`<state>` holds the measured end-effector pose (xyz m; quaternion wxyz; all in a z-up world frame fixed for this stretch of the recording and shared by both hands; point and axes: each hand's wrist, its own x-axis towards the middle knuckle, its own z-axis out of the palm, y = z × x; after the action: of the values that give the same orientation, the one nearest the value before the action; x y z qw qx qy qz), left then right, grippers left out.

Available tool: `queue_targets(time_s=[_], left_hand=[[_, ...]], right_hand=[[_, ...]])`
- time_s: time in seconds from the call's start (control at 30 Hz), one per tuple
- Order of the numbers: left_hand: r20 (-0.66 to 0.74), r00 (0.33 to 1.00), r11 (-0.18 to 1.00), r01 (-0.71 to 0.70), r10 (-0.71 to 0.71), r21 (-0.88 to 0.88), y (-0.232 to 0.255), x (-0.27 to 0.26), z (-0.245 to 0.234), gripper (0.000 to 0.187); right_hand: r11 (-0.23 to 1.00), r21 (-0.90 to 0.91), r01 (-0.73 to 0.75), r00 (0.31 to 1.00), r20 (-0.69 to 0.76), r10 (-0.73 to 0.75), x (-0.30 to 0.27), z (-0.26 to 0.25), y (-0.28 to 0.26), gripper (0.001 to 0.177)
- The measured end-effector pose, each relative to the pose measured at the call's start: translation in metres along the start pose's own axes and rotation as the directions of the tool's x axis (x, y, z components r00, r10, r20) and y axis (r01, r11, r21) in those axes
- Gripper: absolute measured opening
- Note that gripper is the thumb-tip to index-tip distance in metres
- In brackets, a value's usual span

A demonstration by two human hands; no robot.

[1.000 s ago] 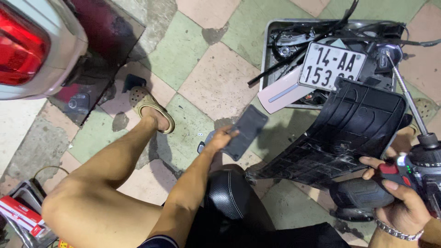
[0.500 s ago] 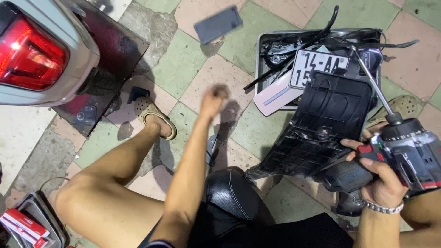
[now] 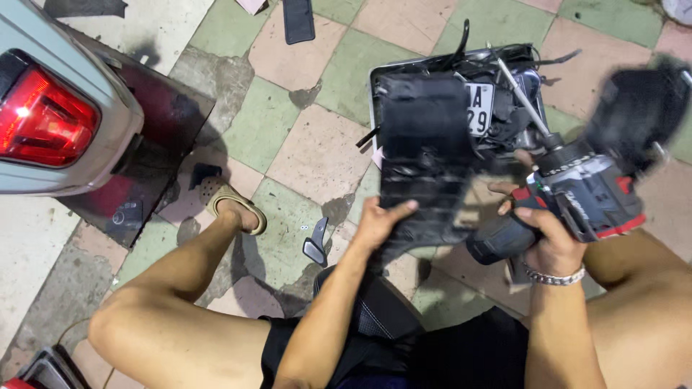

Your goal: The person unscrews several screws from a black plastic motorcycle panel using a power drill and kemudian attaches a smaller plastic fairing component to it.

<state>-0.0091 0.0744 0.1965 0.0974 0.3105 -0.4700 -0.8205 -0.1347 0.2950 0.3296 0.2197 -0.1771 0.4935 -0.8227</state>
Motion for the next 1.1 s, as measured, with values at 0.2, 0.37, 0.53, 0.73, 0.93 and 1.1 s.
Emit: queue_targets(time_s=[0.2,0.37,0.53,0.73,0.93,1.1], left_hand=[[-0.174,0.914,0.921,-0.382,0.366,-0.072,0.05,-0.008,-0.047,0.046],[-0.348,0.847,0.701,-0.53,0.402,-0.477,0.055,-0.004,-0.063,0.047],[-0.146,0.964,0.382,-0.224,0.222,-0.897,0.032,0.001,-0.046,0.053],[-0.115,0.987,0.183,-0.134,0.11,-0.974,0.011,-0.011,-0.015,0.057],[-0.069,0.987,0.146,-0.09,0.142,-0.985,-0.015,-0.018,-0.009,0.065],[-0.033,0.997,0.173,-0.044,0.066,-0.984,-0.02,-0.015,-0.013,0.072]], right_hand=[[0.98,0.186,-0.074,0.995,0.078,0.061,-0.008,-0.011,-0.004,0.062],[0.917,0.389,-0.092,0.996,0.025,0.089,-0.004,0.016,0.016,0.059],[0.841,0.529,-0.114,0.993,0.084,0.082,0.015,0.062,0.019,0.059],[0.847,0.475,-0.239,0.966,0.207,0.156,0.059,0.082,0.044,0.065],[0.864,0.372,-0.338,0.922,0.313,0.226,0.091,0.063,0.08,0.061],[0.838,0.372,-0.398,0.901,0.329,0.282,0.102,0.06,0.068,0.06]])
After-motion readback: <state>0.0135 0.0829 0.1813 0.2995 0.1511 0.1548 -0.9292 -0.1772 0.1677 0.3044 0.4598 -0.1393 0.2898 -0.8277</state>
